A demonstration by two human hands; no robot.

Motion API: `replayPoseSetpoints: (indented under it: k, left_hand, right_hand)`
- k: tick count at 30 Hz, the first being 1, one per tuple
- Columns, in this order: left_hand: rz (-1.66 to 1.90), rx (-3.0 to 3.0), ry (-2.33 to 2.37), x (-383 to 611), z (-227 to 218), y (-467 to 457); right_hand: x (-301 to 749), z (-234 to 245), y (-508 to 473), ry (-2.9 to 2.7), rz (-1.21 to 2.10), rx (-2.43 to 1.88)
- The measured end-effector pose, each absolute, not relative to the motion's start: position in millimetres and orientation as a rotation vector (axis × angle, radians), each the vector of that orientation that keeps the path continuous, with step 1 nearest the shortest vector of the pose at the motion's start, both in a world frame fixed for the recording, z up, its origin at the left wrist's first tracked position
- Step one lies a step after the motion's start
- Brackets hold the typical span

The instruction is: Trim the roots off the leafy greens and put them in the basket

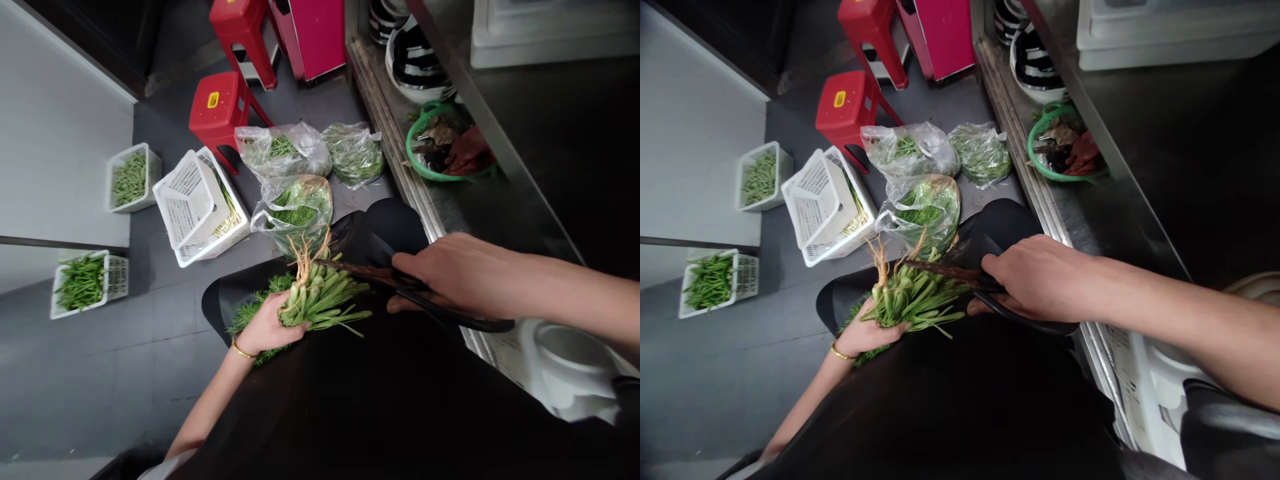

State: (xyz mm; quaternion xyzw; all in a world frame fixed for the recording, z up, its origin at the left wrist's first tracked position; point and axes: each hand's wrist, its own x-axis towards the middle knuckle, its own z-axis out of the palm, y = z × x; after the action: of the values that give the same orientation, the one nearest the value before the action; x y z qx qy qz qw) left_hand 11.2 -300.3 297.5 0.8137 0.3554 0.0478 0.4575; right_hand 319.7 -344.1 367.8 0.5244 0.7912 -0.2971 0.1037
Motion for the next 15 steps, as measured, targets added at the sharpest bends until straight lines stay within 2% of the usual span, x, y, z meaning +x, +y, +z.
replayPoseSetpoints:
  k: [8, 15]
  left_hand:
    - [0.061, 2.0, 0.954, 11, 300, -302]
    - [0.196, 2.059, 0.866, 14, 299, -305]
  right_hand:
    - [331, 379, -349, 2.283, -0.908, 1.501]
    - [331, 377, -349, 2.288, -0.907, 1.501]
